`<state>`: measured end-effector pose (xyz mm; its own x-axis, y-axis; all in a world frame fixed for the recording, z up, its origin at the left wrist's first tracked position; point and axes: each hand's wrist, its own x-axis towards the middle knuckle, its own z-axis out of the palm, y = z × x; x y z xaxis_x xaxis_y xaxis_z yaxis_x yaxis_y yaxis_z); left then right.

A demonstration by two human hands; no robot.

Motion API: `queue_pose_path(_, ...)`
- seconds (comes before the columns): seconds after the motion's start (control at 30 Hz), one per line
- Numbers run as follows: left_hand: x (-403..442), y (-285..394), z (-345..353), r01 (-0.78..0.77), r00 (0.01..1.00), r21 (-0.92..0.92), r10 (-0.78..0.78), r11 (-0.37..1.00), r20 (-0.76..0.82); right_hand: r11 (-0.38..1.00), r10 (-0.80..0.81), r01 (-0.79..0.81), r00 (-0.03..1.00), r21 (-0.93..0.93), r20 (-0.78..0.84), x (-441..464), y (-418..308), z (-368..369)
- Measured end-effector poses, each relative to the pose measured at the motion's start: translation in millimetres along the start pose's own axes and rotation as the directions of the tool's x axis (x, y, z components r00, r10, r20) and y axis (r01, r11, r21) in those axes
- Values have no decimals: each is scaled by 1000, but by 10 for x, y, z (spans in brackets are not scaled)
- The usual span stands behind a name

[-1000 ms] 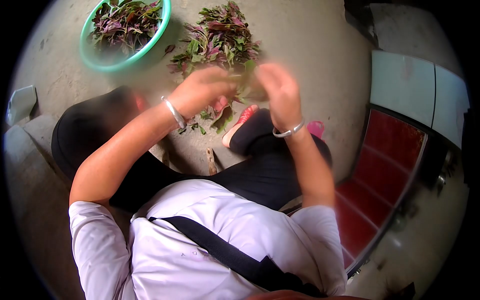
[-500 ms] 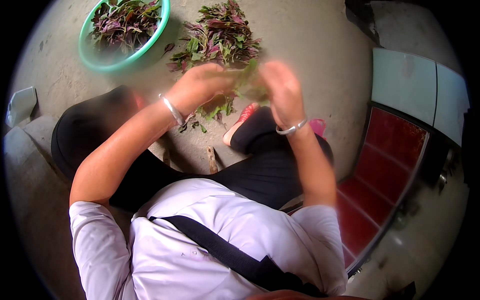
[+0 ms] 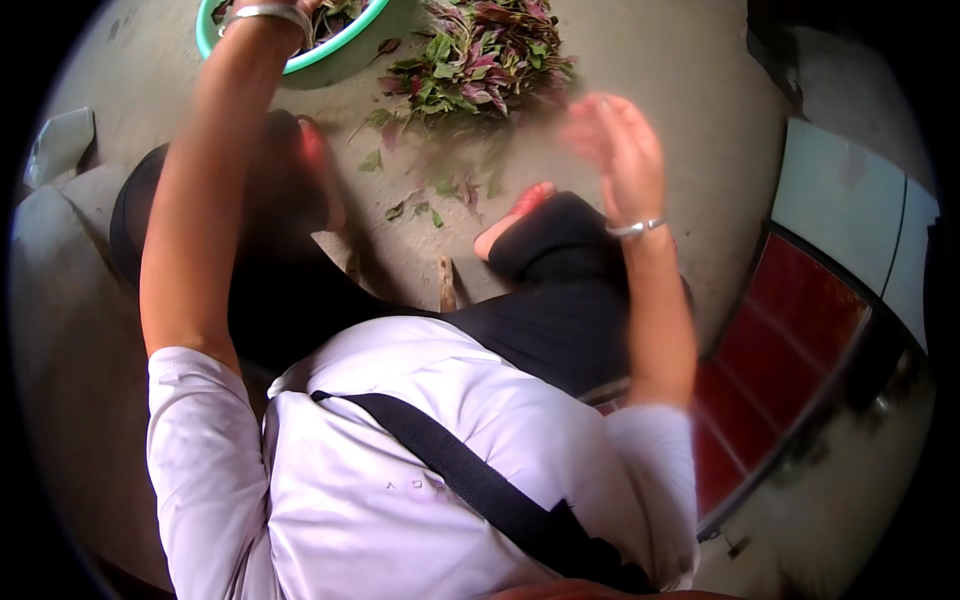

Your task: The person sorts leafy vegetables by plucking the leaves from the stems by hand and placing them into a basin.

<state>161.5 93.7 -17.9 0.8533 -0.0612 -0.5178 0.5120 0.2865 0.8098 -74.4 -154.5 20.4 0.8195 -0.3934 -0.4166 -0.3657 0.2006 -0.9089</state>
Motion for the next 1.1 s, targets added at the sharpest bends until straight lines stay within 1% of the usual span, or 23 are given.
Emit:
queue_pose_path(0.03,126,35,-77,103,994,-71,-104,992,-17,998,-15,16,1000,-66,14,33,45,14)
queue_pose_path(0.07,207,2,-153,7,998,-8,-7,1000,-54,991,-32,36,999,-133,30,90,149,12)
queue_pose_path(0.1,165,23,-125,-8,1000,-19,7,1000,-26,978,-48,57,998,-198,49,173,266,10)
queue_pose_path(0.13,35,48,-31,-21,1000,-31,21,999,2,976,8,10,997,-218,82,250,431,9)
queue_pose_path(0.17,-131,72,71,-33,999,-42,34,999,31,952,33,11,990,-305,139,312,597,43)
queue_pose_path(0.2,-392,149,187,-86,996,61,87,994,-9,922,66,15,978,-386,196,371,808,55)
queue_pose_path(0.23,-352,142,186,-49,999,32,48,998,26,821,18,128,968,-557,250,472,1078,80)
queue_pose_path(0.27,-273,134,171,-11,998,3,11,1000,59,629,-103,319,938,-708,332,563,1327,116)
queue_pose_path(0.3,-223,139,159,22,995,-24,-20,999,93,554,-57,310,940,-773,336,612,1444,209)
queue_pose_path(0.37,-433,217,216,15,991,-71,-5,997,132,462,-48,377,914,-803,402,869,1888,301)
queue_pose_path(0.43,-495,267,223,21,981,-96,-2,995,194,443,34,334,921,-832,388,1046,1985,493)
queue_pose_path(0.47,-587,316,248,-14,985,-77,27,997,169,425,70,321,921,-847,384,1144,2076,571)
queue_pose_path(0.57,-630,329,225,-46,984,-85,59,995,168,297,170,392,876,-871,452,1144,2006,872)
queue_pose_path(0.6,-633,330,226,-15,985,-89,30,996,168,234,296,377,850,-896,435,1124,1947,984)
queue_pose_path(0.67,-650,320,239,49,984,-97,-31,994,174,128,396,398,819,-908,415,1183,2140,1046)
queue_pose_path(0.7,-677,321,240,46,983,-98,-28,994,181,59,434,412,810,-909,394,1206,2204,1070)
queue_pose_path(0.8,-696,323,235,51,979,-99,-30,994,203,190,367,391,822,-900,435,1214,2219,976)
queue_pose_path(0.9,-629,265,198,64,975,-80,-46,995,218,448,51,487,823,-750,565,1091,1963,805)
queue_pose_path(0.93,-638,234,197,57,975,-73,-40,996,217,496,-69,545,801,-676,595,1017,1787,753)
queue_pose_path(0.97,-644,198,193,49,975,-67,-33,997,218,495,-111,579,782,-648,613,948,1613,702)
queue_pose_path(1.03,-586,74,172,75,967,1,-73,997,244,480,-202,646,739,-593,642,821,1278,589)
queue_pose_path(1.07,-574,-9,150,85,962,36,-92,996,259,444,-263,694,706,-567,657,769,1131,517)
queue_pose_path(1.1,-594,-114,97,-49,955,219,-18,974,296,492,-266,670,723,-555,637,696,957,463)
